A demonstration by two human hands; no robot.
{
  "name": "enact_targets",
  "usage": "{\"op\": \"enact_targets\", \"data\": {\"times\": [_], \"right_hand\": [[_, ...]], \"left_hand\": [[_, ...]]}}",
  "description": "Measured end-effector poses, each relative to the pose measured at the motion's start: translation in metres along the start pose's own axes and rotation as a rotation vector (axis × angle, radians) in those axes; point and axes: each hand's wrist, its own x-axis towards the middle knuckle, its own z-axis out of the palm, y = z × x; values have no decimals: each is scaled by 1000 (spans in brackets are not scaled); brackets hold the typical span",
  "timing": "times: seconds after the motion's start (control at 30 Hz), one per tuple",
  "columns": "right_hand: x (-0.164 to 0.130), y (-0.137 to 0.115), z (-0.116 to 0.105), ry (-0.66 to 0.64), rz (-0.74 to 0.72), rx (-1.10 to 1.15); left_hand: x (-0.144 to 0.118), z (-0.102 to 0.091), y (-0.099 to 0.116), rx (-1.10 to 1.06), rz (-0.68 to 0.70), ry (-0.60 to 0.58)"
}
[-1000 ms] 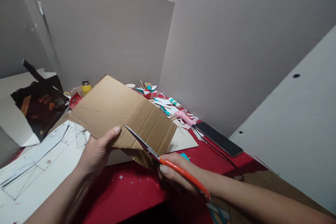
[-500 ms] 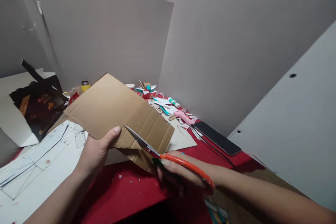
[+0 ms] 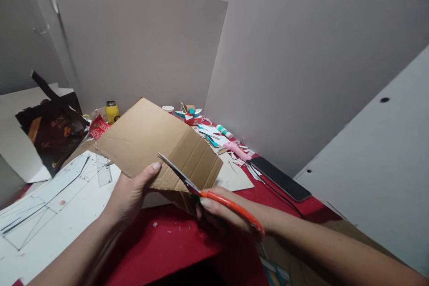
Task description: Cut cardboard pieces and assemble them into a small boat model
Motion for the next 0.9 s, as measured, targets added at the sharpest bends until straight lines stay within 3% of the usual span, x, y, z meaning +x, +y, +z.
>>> {"op": "enact_targets", "data": {"times": [0.9], "right_hand": [[-4,2,1,30,-16,35]], "left_hand": [[-1,3,1,-1,-22,-60]]}}
